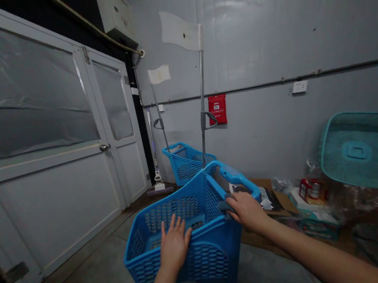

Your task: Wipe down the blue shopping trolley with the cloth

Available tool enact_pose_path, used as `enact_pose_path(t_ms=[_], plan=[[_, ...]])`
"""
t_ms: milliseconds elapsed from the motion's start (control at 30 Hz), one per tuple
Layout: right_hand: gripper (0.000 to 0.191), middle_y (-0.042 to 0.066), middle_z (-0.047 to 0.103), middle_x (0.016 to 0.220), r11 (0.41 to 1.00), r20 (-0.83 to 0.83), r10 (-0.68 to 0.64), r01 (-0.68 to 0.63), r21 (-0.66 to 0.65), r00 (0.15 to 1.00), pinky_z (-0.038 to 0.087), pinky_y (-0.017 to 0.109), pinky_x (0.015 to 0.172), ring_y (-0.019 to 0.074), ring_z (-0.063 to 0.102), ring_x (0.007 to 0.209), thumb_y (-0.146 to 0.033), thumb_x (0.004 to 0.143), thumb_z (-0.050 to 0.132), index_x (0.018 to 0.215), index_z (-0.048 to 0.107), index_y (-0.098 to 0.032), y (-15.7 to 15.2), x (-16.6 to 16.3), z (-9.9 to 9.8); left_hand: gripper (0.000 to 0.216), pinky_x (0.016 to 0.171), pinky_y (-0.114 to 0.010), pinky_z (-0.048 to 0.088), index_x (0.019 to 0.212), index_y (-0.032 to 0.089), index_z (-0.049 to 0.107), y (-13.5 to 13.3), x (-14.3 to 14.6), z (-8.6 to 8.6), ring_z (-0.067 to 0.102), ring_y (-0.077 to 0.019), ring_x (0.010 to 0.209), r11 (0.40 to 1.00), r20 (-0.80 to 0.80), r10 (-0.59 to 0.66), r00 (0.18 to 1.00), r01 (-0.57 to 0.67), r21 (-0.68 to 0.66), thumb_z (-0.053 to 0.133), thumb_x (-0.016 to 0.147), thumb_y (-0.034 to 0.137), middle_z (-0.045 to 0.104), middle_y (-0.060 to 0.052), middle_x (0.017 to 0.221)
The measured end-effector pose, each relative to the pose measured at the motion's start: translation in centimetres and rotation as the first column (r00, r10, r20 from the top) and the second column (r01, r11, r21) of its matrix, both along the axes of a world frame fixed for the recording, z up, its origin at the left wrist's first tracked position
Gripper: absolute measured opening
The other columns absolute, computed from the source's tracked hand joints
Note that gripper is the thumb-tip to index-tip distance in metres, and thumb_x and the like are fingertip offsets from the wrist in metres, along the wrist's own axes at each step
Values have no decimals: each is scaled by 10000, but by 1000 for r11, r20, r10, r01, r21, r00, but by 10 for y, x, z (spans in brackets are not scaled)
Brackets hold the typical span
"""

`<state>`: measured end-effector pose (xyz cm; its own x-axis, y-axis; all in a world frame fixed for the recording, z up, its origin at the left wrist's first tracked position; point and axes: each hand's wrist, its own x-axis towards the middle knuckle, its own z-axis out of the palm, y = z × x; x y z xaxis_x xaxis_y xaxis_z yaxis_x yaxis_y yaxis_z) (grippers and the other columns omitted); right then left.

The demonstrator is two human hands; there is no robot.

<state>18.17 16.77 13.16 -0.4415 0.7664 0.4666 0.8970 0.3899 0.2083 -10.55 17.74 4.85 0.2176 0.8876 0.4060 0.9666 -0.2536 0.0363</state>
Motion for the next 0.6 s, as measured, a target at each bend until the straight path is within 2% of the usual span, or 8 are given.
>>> enact_pose_path(t_ms=[133,267,367,467,600], plan=[[247,107,622,1030,984,18,159,-156,-84,987,441,406,843,282,565,951,-250,863,588,1105,600,-201,-20,10,14,503,1134,-615,125,1401,230,451,8,-33,-1,237,-291,1430,999,-21,39,999,-39,-28,315,963,437,450,-65,1462],[245,88,635,1108,966,-217,155,-194,-172,964,451,371,898,246,583,1011,-224,887,522,1120,600,-221,-20,38,35,536,1151,-575,112,1462,237,337,16,-54,2,174,-258,1450,993,-46,-5,999,-1,-118,303,955,406,343,-35,1523],[248,74,639,1145,931,-379,206,-299,-207,902,441,371,937,234,580,1057,-271,903,500,1129,593,-230,-16,53,45,564,1165,-529,98,1481,227,293,23,-60,7,162,-228,1454,987,-48,11,999,-19,-162,311,939,383,313,-30,1537],[233,72,640,1124,887,-419,313,-420,-192,852,422,388,954,236,563,1062,-304,895,530,1104,594,-223,-22,48,42,603,1163,-534,93,1491,190,264,32,-61,8,175,-231,1452,981,-25,106,994,-108,-158,341,911,335,304,-61,1541],[240,67,621,1063,898,-481,327,-426,-110,814,433,377,896,231,556,1004,-205,823,564,1062,583,-220,-42,18,29,628,1094,-661,136,1492,64,211,40,-43,13,180,-338,1440,944,32,313,949,-307,-119,292,923,315,255,-203,1538]])
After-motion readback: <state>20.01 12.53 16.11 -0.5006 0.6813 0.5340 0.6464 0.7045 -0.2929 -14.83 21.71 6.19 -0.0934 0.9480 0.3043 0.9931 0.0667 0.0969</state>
